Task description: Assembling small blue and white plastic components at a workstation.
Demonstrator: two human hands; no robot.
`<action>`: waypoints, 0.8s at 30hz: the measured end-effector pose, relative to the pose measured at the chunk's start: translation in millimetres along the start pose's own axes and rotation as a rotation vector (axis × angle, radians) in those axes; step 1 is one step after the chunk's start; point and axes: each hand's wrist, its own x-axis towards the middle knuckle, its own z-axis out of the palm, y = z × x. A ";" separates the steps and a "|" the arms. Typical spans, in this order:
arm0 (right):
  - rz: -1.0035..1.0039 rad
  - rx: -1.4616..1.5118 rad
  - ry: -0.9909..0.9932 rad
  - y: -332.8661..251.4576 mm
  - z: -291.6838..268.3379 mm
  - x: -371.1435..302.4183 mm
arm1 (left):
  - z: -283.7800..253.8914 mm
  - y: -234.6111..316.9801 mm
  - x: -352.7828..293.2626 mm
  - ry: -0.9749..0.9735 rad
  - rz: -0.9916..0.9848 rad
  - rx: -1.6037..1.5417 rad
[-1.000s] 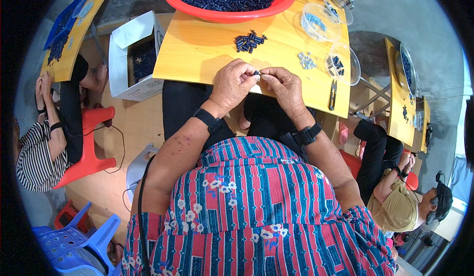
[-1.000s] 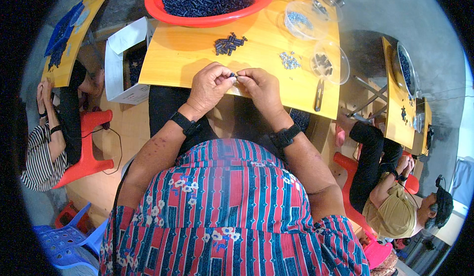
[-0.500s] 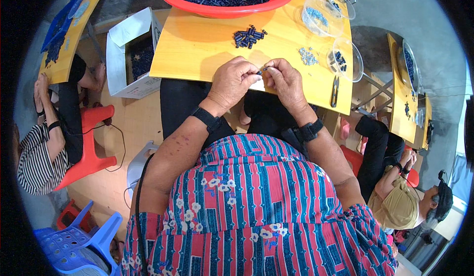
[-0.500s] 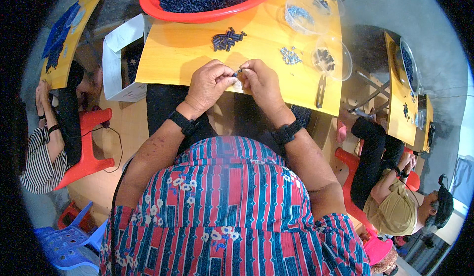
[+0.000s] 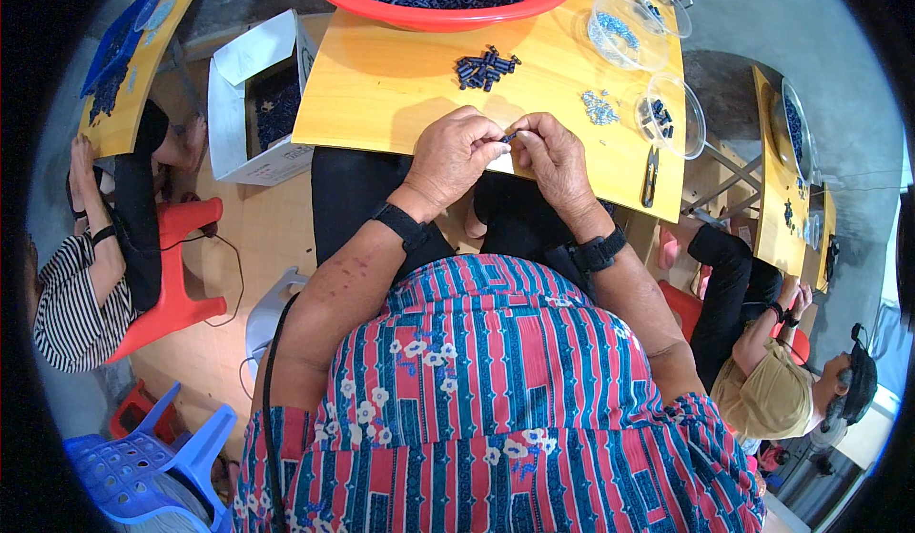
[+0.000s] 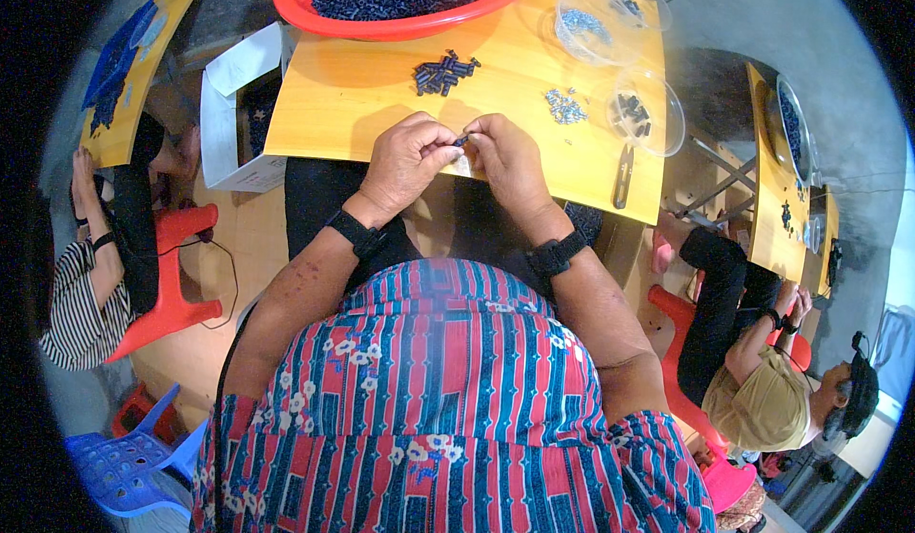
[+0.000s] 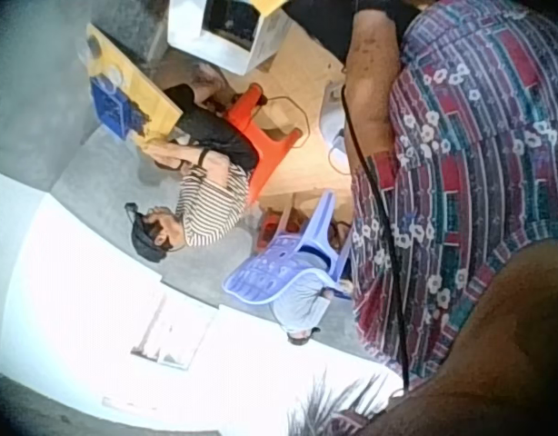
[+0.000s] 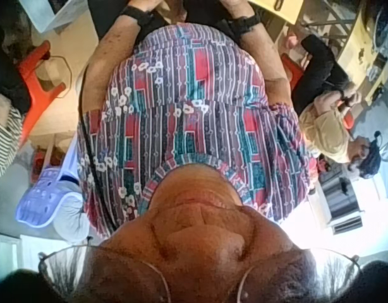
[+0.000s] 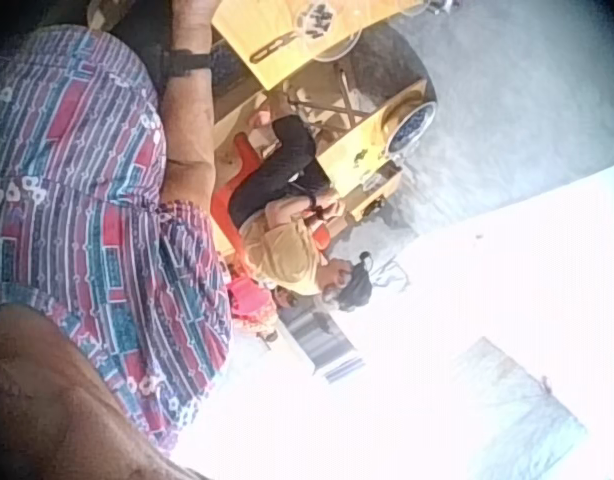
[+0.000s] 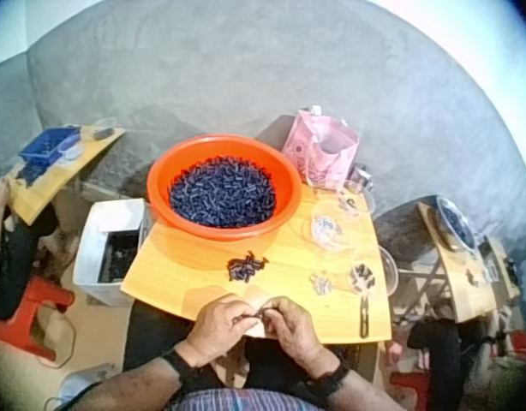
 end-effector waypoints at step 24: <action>-0.292 -0.397 0.043 2.3 -0.3 -6.6 | 1.1 5.1 -5.3 0.033 0.017 0.009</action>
